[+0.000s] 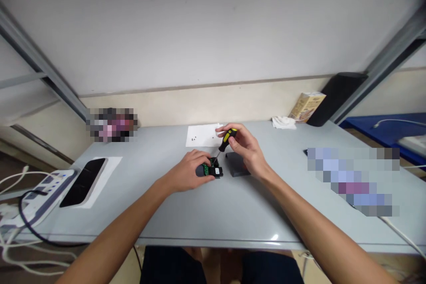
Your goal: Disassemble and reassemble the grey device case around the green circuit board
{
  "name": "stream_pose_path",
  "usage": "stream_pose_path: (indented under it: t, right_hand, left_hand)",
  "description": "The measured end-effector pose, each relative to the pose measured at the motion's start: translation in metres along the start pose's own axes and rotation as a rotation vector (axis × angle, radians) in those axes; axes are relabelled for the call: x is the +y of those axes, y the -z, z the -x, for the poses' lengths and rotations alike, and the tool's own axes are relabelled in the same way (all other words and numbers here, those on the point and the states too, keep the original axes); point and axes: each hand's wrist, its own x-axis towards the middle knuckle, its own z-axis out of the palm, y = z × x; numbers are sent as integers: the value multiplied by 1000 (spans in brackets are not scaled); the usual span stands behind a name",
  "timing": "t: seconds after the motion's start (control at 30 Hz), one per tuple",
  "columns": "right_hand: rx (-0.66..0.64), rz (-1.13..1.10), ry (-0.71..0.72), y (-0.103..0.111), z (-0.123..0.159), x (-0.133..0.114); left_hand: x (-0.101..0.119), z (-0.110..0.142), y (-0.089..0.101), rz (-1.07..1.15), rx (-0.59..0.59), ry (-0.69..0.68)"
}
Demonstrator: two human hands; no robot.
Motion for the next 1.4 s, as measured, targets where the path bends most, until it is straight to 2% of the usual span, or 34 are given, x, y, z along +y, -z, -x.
stream_pose_path:
  t: [0.13, 0.3, 0.5, 0.57, 0.67, 0.73, 0.9, 1.1, 1.27, 1.4]
  right_hand:
    - [100, 109, 44, -1, -1, 0]
    - [16, 42, -28, 0, -1, -2]
    - [72, 127, 73, -3, -1, -6]
    - [43, 76, 41, -3, -1, -8]
    - [-67, -37, -25, -2, 0, -12]
    - [-99, -24, -25, -1, 0, -13]
    - [57, 130, 68, -3, 0, -7]
    - [-55, 1, 5, -3, 1, -8]
    - [63, 32, 28, -9, 1, -8]
    - [65, -72, -3, -8, 1, -5]
  left_hand:
    - [1, 0, 1, 0, -15, 11]
    - [4, -1, 3, -21, -35, 5]
    - [2, -1, 2, -15, -14, -6]
    - [1, -1, 1, -8, -2, -12]
    - [-2, -1, -1, 10, 20, -29]
    - [-3, -1, -1, 22, 27, -35]
    - [-4, 0, -1, 17, 37, -37]
    - [-2, 0, 0, 29, 42, -29]
    - [-2, 0, 1, 30, 32, -21]
    - [4, 0, 5, 9, 18, 16]
